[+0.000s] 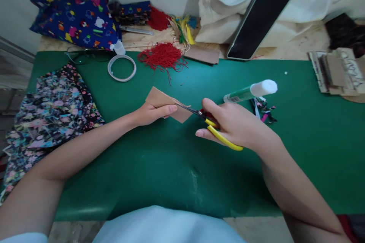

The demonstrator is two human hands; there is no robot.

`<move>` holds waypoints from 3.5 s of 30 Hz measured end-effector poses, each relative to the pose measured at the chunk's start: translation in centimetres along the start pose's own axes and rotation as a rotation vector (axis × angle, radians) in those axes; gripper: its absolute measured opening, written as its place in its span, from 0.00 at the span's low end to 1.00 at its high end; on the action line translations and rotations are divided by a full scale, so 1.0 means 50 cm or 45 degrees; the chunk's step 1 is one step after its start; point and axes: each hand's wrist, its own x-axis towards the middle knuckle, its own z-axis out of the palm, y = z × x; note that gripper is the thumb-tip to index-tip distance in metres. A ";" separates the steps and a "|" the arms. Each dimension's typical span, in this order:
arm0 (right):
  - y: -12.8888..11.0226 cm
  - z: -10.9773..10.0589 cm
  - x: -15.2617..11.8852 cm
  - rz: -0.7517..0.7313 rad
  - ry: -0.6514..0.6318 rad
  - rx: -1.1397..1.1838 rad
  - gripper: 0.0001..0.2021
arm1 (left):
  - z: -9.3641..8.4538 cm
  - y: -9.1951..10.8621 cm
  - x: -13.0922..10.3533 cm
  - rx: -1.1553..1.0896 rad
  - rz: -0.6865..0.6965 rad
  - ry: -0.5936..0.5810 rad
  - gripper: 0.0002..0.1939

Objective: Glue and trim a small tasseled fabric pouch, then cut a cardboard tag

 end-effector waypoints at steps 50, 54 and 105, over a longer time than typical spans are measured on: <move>-0.030 0.038 0.012 0.119 -0.043 0.298 0.21 | 0.003 0.001 0.004 -0.146 -0.256 0.131 0.28; -0.033 0.050 0.018 0.154 -0.059 0.378 0.22 | 0.000 -0.007 0.003 -0.182 -0.321 0.160 0.28; -0.028 0.042 0.020 -0.013 0.032 0.745 0.33 | 0.010 0.015 0.020 -0.445 -0.184 0.264 0.26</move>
